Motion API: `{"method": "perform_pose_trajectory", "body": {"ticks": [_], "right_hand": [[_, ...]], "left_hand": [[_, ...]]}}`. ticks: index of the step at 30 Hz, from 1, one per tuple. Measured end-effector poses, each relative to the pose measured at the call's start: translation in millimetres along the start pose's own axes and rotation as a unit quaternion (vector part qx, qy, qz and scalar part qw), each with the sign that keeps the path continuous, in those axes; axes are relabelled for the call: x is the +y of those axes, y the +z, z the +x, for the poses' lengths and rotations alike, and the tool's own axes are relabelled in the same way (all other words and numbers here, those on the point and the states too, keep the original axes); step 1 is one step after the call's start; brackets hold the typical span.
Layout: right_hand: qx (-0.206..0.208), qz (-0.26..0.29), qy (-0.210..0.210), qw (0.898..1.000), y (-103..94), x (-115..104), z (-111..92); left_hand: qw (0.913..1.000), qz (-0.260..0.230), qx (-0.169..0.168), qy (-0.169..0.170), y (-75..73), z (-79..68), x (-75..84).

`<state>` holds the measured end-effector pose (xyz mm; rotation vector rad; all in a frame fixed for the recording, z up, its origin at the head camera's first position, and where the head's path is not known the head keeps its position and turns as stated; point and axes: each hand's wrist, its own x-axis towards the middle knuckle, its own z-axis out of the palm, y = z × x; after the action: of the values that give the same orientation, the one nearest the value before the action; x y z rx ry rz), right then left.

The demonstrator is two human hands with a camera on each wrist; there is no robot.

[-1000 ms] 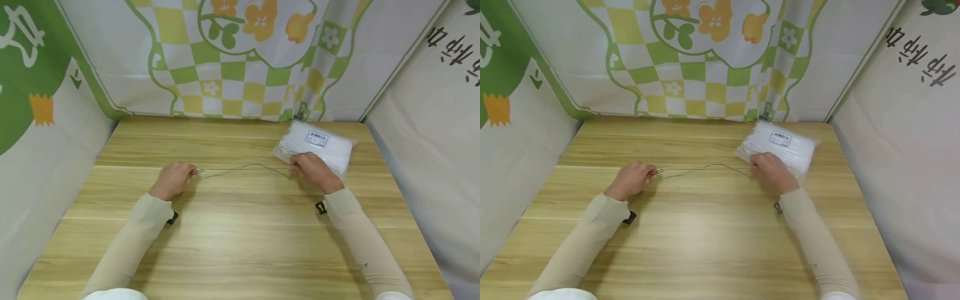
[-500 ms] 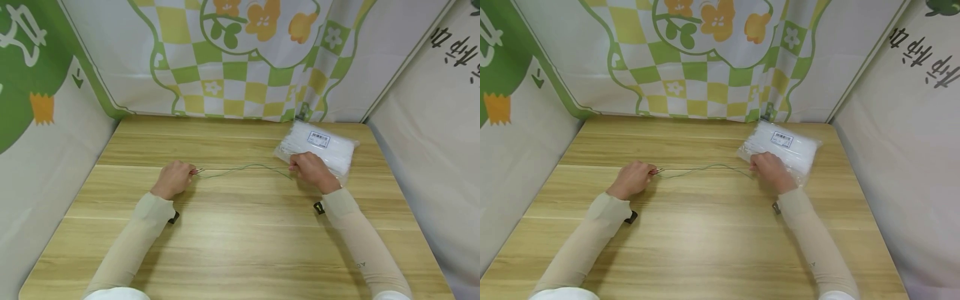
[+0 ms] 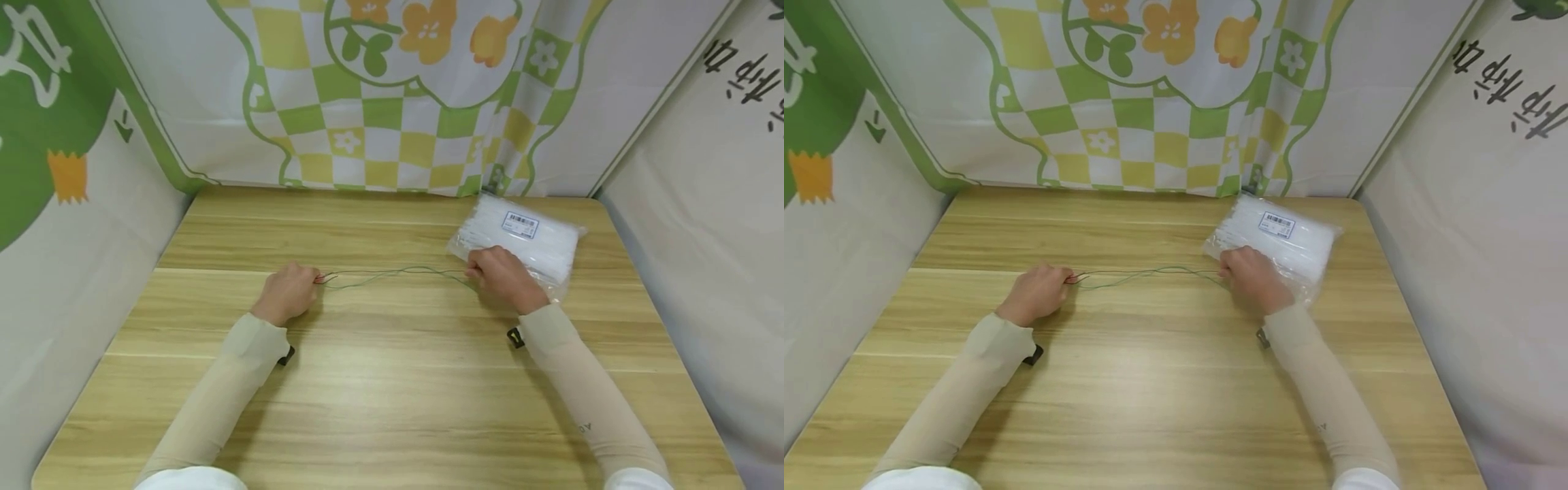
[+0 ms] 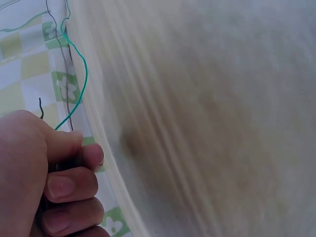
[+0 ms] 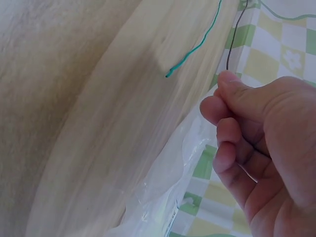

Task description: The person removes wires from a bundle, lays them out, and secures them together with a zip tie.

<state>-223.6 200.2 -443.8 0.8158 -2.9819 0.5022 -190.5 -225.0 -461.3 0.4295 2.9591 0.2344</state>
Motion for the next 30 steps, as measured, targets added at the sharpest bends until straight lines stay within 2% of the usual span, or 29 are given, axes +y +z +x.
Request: {"method": "perform_pose_trajectory", "body": {"ticks": [5, 12, 17, 26, 30], "right_hand": [[0.003, -0.005, 0.002, 1.000, -0.1, -3, 2], [-0.009, -0.005, 0.013, 1.000, -0.2, -4, 4], [-0.014, -0.002, 0.014, 1.000, 1.1, -1, 4], [-0.023, 0.003, 0.023, 0.999, -1.1, -5, 0], [-0.018, 0.001, 0.008, 1.000, -2.0, -7, -1]], "left_hand": [[0.9999, -0.007, 0.004, 0.011, 1.2, -0.6, 1.4], [0.9999, -0.015, -0.002, 0.008, 3.3, -1.2, 1.5], [0.9997, -0.021, -0.007, 0.003, -0.1, -5.4, -1.6], [0.9997, -0.023, 0.005, -0.003, -5.3, -14.7, -11.0], [0.9996, -0.027, 0.003, -0.005, -8.9, -17.2, -8.7]]}}
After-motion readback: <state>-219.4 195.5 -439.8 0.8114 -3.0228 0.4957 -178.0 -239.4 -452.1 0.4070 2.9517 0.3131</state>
